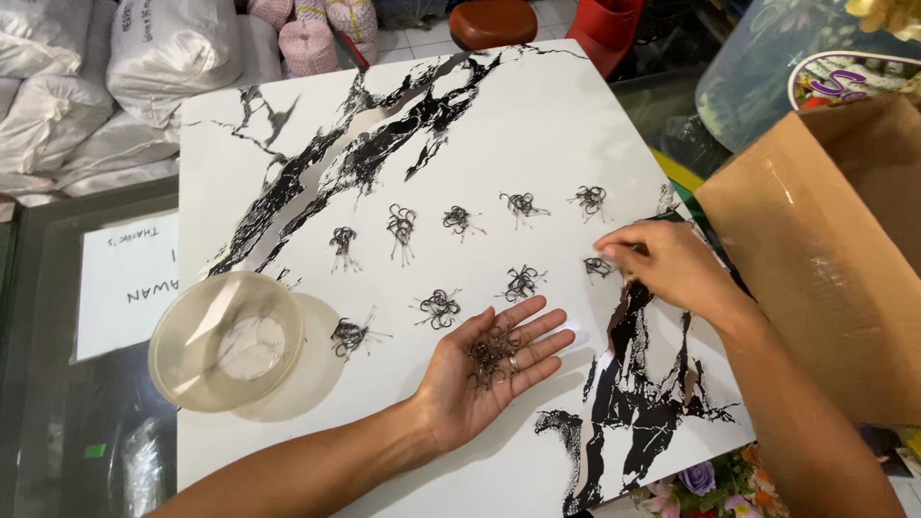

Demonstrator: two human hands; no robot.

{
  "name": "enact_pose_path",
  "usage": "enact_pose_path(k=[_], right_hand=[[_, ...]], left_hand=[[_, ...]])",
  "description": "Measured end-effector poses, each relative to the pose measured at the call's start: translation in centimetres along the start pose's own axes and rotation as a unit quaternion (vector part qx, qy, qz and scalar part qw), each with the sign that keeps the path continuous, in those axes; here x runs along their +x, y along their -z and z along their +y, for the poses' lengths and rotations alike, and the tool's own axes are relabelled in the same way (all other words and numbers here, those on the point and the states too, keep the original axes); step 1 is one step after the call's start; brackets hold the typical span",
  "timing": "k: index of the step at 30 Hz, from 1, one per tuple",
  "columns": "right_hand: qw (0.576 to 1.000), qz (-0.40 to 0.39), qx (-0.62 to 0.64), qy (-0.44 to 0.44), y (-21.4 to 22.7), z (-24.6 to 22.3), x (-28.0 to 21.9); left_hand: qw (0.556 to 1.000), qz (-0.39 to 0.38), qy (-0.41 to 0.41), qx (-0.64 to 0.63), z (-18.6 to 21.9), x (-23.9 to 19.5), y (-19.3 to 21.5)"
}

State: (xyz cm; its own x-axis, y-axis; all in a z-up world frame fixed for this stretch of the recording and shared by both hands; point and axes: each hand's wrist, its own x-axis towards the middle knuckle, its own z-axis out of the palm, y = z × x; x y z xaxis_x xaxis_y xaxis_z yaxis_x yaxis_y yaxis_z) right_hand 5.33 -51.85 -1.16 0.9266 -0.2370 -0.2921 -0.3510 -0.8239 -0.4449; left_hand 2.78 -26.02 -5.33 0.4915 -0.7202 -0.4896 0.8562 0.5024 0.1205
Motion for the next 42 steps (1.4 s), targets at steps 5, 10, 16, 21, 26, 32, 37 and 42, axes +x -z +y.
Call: enact_pose_path(k=[5, 10, 16, 21, 26, 32, 37, 42], right_hand=[[0.975, 0.083, -0.036, 0.203, -1.0, -1.0, -4.0], [0.92, 0.102, -0.064, 0.373, -4.0, -3.5, -8.1], [0.9, 0.137, -0.115, 0.397, -5.4, -4.9, -8.8], [0.9, 0.119, -0.078, 0.411, -5.8, -3.8, -8.7], [0.911, 0.098, -0.034, 0.399, -5.4, -3.4, -9.2], [0.92, 0.099, 0.035, 0.378, -4.4, -3.2, -9.4], [0.938, 0.058, 0.137, 0.315, -2.3, -2.9, -8.6], [0.986, 0.107, -0.004, 0.129, 0.4, -0.4, -4.1]], left_hand=[[0.997, -0.07, 0.003, -0.023, -0.5, 0.8, 1.7], [0.999, -0.016, 0.02, -0.021, -1.0, 0.8, 1.7], [0.999, -0.014, 0.016, -0.048, -1.3, 1.3, 2.6], [1.0, -0.008, 0.015, -0.02, -1.5, 1.0, 2.4], [0.999, -0.037, 0.02, 0.013, -1.5, 0.5, 1.8], [0.999, -0.044, 0.022, 0.013, -1.6, 0.2, 1.6], [0.999, -0.01, 0.048, 0.011, -1.3, 0.0, 1.3], [0.996, -0.05, 0.051, 0.051, -1.5, -0.3, 1.1]])
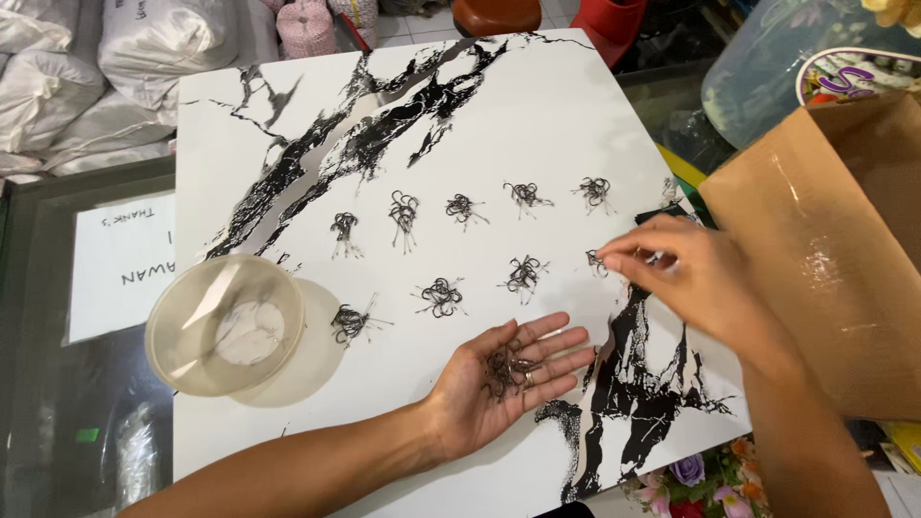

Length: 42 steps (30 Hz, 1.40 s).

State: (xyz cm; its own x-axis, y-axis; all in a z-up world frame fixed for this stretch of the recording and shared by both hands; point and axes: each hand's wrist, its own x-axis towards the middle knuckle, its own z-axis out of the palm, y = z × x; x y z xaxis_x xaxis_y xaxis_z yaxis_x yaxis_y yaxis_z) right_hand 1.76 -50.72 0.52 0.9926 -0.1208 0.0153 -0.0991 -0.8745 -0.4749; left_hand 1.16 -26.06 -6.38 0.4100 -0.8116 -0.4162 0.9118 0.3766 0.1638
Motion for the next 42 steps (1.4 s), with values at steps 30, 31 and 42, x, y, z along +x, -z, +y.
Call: enact_pose_path(k=[30, 31, 42], right_hand=[[0.942, 0.013, -0.04, 0.334, -5.6, -5.5, -5.6], [0.942, 0.013, -0.04, 0.333, -5.5, -5.5, -5.7], [0.958, 0.053, -0.002, 0.28, -2.3, -4.9, -6.5]], left_hand=[[0.999, 0.037, 0.018, -0.035, -0.7, -0.3, -0.1], [0.998, 0.038, 0.019, -0.035, -1.0, 0.0, 0.5], [0.997, 0.019, 0.039, -0.064, -1.0, 0.5, 1.1]])
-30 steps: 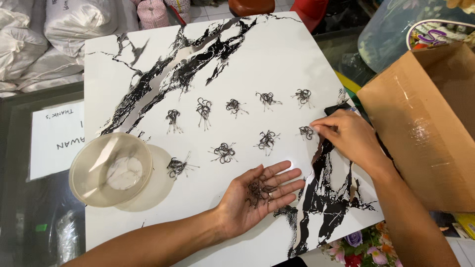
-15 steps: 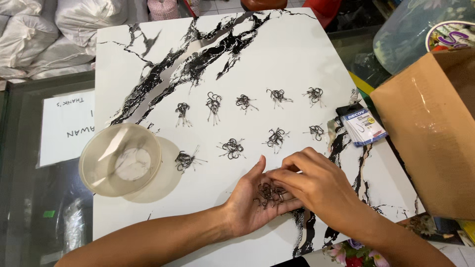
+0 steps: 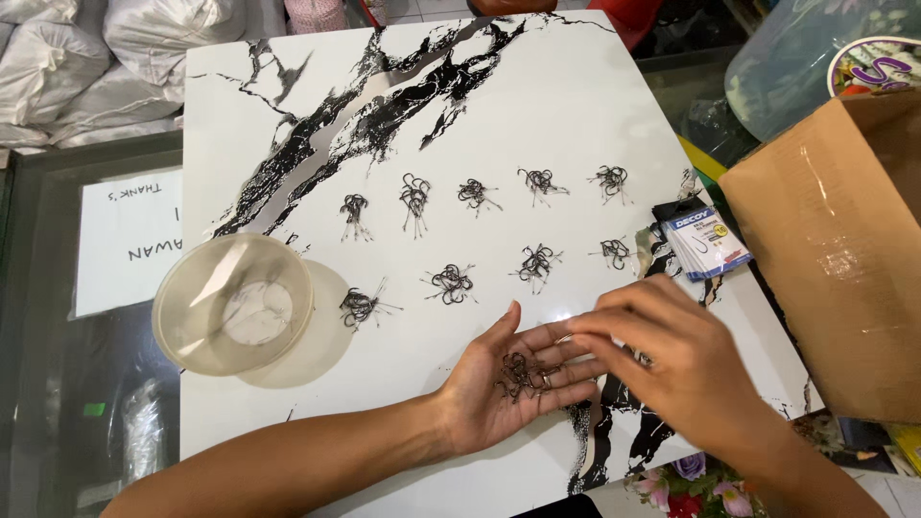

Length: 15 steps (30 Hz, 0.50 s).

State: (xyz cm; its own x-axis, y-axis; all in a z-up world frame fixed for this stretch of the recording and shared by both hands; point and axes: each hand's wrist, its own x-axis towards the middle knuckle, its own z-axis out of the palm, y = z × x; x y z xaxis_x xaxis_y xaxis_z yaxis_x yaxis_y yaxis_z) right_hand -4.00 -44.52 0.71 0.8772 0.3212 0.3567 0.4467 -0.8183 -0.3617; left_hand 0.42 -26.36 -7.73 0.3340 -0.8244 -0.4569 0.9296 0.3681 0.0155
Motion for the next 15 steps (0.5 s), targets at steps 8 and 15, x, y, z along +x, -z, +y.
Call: enact_pose_path(k=[8, 15], right_hand=[[0.991, -0.039, 0.036, -0.119, 2.3, 4.1, 0.7], [0.953, -0.111, 0.027, -0.28, 1.1, 11.6, 1.9]], left_hand=[[0.992, -0.122, -0.007, 0.018, -0.1, 0.5, 1.3], [0.995, -0.087, 0.006, 0.045, -0.2, -0.1, 0.6]])
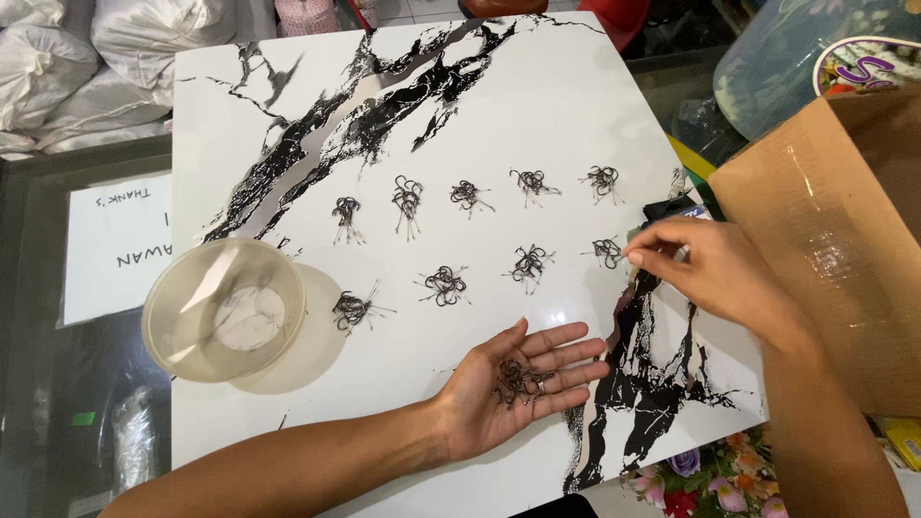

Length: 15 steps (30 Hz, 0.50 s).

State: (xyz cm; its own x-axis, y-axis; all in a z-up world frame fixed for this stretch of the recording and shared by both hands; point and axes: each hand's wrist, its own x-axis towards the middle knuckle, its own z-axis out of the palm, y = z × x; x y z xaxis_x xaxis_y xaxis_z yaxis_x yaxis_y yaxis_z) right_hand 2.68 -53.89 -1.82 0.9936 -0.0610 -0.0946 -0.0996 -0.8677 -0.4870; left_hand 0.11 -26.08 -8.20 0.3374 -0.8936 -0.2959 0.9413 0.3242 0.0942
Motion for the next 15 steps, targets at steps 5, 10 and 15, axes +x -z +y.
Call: enact_pose_path(k=[5, 10, 15], right_hand=[[0.996, -0.032, 0.038, -0.068, -1.3, 1.5, 2.1], [0.989, -0.023, -0.076, -0.122, -1.2, -0.4, 1.6], [0.99, 0.06, -0.127, 0.007, -1.6, -2.9, -1.8]], left_hand=[[1.0, 0.02, -0.002, -0.002, 0.1, -0.2, -0.6], [1.0, 0.011, -0.011, -0.025, 0.2, 0.0, -0.2], [0.998, -0.024, -0.035, -0.053, 0.4, 0.1, 0.3]])
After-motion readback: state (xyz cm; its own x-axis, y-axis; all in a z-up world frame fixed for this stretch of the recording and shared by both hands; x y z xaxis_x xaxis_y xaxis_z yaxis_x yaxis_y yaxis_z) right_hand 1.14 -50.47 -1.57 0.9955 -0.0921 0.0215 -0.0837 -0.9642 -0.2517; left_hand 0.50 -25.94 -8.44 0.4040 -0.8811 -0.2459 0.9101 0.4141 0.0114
